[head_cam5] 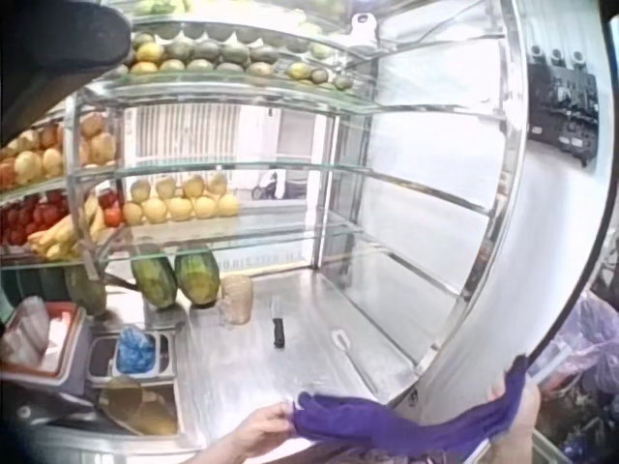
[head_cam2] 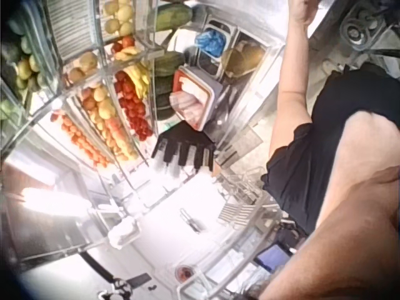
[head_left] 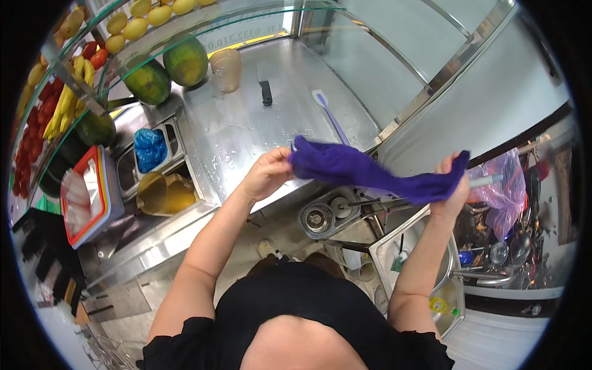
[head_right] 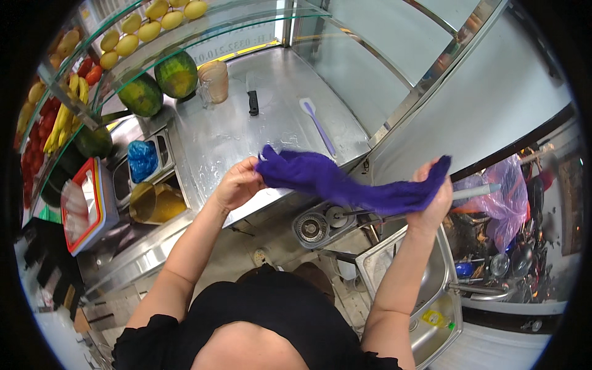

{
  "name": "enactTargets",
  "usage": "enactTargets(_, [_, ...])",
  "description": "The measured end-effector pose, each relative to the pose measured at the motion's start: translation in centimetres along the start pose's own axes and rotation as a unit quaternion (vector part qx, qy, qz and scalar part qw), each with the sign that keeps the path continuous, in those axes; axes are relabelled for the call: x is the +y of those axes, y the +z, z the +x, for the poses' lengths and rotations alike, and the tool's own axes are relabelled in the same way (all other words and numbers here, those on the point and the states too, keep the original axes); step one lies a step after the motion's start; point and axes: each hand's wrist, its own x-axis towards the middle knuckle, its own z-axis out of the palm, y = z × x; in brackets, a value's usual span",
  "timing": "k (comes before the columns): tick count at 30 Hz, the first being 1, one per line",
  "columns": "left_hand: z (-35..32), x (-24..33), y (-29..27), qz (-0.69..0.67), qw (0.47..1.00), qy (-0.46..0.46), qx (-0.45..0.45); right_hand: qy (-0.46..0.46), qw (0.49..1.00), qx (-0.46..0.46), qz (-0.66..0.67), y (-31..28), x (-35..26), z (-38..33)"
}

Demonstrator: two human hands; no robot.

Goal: The person assembles a juicer by attaching the lid and inserting the pusher, then moves to the sink to wash a purple cloth with dish soap. After rinsing, the person wipes a stainless steel counter and places a plastic cup on the counter.

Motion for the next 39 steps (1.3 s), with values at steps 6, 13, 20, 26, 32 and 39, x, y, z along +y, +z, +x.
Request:
enactTargets(6, [2.8,0.4,2.7,0.382,0.923,-0.012,0.043,0.036,0.958,-0.189,-0.212,12.3,-1.0,1.6])
enactTargets(13, [6.3,3.7,10.5,0.229,0.968,-0.006,-0.102,-0.134,0.862,-0.266,-0.409,18.4,-2.0,5.8])
enactTargets(20, [10.3,3.4,4.8,0.529,0.842,-0.076,-0.075,-0.149,0.858,-0.177,-0.459,7.2,-5.3,15.6])
enactTargets(26, [24.5,9.6,2.8,0.712,0.646,0.235,0.146,-0.287,0.875,0.016,-0.39,6.2,-4.8,23.1])
enactTargets(32, [32.5,10.0,-3.7,0.772,0.612,0.167,0.045,-0.068,0.856,-0.213,-0.467,0.9,-1.5,20.2])
enactTargets(39, [25.9,3.4,-18.5,0.831,0.416,-0.108,0.351,0.125,0.723,-0.416,-0.537,-3.8,17.5,18.6])
